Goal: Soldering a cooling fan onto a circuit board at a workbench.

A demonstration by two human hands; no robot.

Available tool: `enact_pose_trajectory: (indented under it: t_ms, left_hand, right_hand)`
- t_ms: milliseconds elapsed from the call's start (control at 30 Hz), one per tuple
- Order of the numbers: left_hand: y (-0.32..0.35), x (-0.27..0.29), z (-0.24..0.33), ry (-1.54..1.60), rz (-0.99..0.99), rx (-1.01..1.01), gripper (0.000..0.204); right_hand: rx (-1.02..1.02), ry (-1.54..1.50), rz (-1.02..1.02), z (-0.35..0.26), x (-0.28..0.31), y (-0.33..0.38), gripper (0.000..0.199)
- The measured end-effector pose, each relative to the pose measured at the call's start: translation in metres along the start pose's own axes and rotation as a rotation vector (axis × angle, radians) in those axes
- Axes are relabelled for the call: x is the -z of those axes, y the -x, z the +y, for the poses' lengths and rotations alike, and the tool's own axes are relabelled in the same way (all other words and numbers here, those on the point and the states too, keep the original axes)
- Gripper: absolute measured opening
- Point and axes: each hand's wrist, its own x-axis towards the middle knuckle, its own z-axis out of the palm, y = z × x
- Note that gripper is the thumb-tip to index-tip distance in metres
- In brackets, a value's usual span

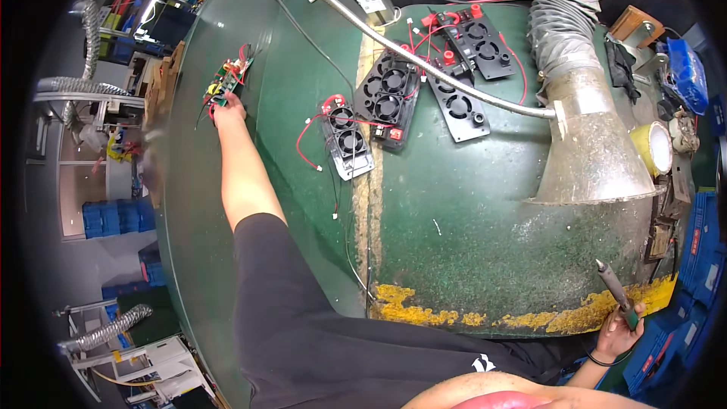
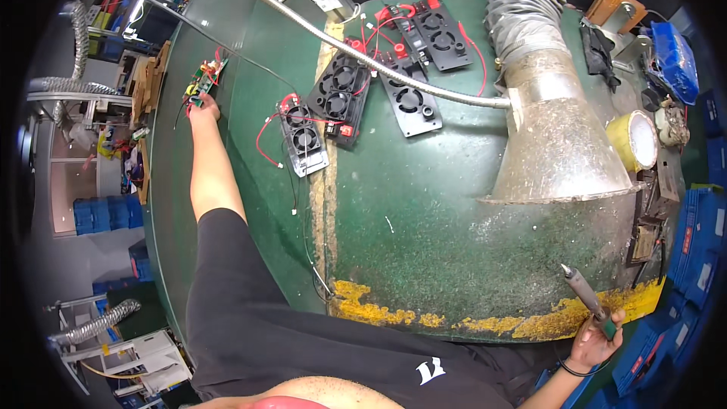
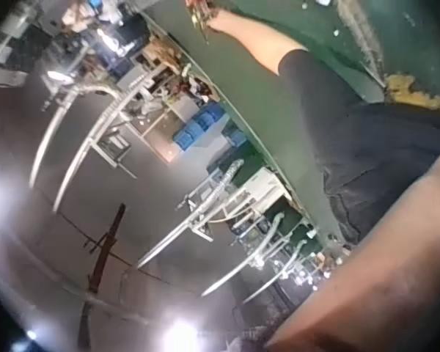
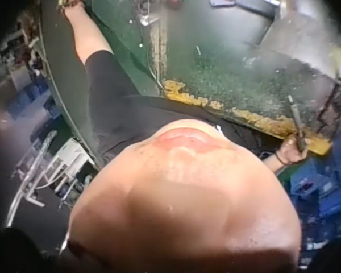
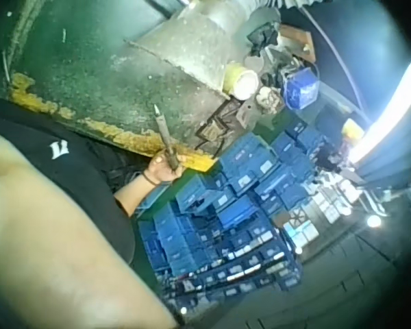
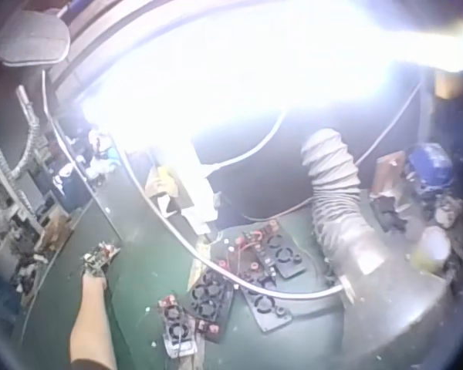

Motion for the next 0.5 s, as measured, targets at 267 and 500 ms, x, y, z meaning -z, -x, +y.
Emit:
enact_pose_trajectory:
  t_ms: [267, 500]
  left_hand:
    - [0.02, 0.012, 0.024, 0.021, -0.11, 0.011, 0.028]
    - [0.127, -0.005, 0.088, -0.645, -0.034, -0.437, 0.02]
  right_hand:
    - [0.04, -0.012, 0.044, 0.003, -0.007, 0.004, 0.03]
    - [-0.062, -0.01, -0.103, -0.002, 0.0, 0.0, 0.027]
